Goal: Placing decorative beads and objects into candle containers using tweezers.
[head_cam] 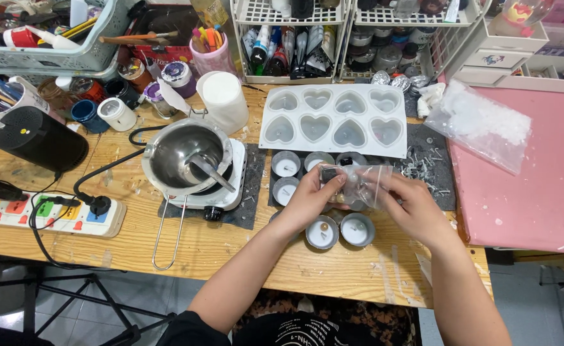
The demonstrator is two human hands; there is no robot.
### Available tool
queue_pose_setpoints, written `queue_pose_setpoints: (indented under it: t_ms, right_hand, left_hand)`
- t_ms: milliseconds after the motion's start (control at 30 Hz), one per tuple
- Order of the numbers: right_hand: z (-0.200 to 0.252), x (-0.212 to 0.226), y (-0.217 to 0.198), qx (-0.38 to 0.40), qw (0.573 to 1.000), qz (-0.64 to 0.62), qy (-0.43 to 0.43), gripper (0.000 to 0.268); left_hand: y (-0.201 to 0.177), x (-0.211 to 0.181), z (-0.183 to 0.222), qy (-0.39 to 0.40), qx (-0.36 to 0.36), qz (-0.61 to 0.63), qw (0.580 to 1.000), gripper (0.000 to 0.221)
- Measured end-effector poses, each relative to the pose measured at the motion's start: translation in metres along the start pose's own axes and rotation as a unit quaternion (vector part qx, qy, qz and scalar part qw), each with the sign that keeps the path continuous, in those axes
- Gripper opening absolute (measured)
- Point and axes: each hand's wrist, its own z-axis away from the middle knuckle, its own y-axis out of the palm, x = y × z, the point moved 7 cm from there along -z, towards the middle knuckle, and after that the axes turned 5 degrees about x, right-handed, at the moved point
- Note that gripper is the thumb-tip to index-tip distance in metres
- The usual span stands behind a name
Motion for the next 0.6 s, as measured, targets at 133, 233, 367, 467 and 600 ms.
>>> queue_pose_setpoints:
  t_ms: [133, 233, 367, 467, 600]
  right_hand:
    - [0.002, 0.002, 0.001, -0.012, 1.0, -0.008, -0.021, 0.03]
    - [0.003, 0.01, -0.001, -0.054, 0.997, 0.006, -0.053, 0.026]
    - [0.006, 0.03, -0.008, -0.098, 0.988, 0.019, -0.115, 0.023]
    - [0.009, 0.012, -0.018, -0.119, 0.987, -0.062, -0.089, 0.02]
    - [0.015, -0.01, -0.03, -0.182, 0.936, -0.298, -0.043, 0.015]
  left_hand:
    - [0.001, -0.004, 0.004, -0.041, -0.007, 0.016, 0.999, 0.025]
    - [-0.003, -0.009, 0.006, -0.021, -0.019, -0.04, 0.999, 0.026]
    - [0.002, -0.014, 0.008, -0.042, -0.029, -0.055, 0.997, 0.029]
    - [0.001, -0.019, 0.009, -0.037, -0.049, -0.021, 0.998, 0.027]
    - [-0.025, -0.001, 0.0, 0.01, -0.075, 0.053, 0.996, 0.028]
